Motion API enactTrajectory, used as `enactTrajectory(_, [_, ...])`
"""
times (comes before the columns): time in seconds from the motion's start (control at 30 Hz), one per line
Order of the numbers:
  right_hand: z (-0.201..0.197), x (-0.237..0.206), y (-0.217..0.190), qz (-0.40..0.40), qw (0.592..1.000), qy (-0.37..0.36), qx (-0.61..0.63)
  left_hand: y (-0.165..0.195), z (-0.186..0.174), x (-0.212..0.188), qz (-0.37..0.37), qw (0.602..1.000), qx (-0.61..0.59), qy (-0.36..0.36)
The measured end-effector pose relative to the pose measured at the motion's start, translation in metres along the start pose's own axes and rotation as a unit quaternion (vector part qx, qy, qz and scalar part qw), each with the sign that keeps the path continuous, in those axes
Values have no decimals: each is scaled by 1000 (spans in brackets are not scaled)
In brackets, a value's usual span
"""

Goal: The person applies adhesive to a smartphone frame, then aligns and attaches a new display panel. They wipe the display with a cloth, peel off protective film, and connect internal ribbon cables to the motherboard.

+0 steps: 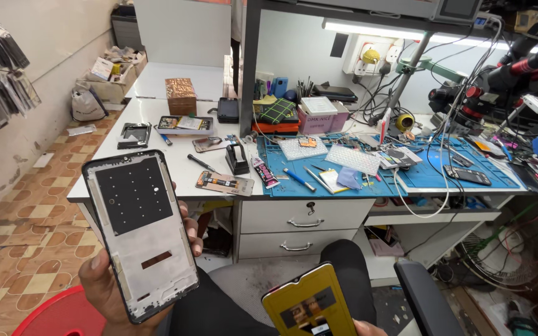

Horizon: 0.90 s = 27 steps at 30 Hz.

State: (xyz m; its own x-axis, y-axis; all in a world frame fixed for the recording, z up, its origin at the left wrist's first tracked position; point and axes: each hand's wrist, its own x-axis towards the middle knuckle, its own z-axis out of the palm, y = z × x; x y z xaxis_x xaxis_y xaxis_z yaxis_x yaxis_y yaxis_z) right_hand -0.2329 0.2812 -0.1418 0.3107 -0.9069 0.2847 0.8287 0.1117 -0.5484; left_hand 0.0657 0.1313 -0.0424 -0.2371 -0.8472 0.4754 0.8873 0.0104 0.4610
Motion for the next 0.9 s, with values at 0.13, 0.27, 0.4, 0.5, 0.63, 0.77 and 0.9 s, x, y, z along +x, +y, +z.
enactTrajectory(0.13, [3,7,3,10,1000,2,6,-1,-1,1,-2,1000,7,1])
enactTrajectory(0.27, [4,21,-1,17,1000,6,11,-3,1,9,-15,1000,4,12])
enactTrajectory(0.4, [8,24,-8,22,1000,12,14,0,4,16,-19,1000,1,0])
enactTrajectory(0.5, [11,17,-7,29,999,15,36,-1,4,19,-12,999,27,22])
enactTrajectory(0.63, [5,23,0,45,993,13,109,-2,0,23,-29,997,71,28])
enactTrajectory(0.77, [-1,26,3,59,989,9,132,7,-13,31,-71,989,128,20])
enactTrajectory(0.9, [-7,21,2,74,985,38,148,8,-32,48,-133,983,124,23])
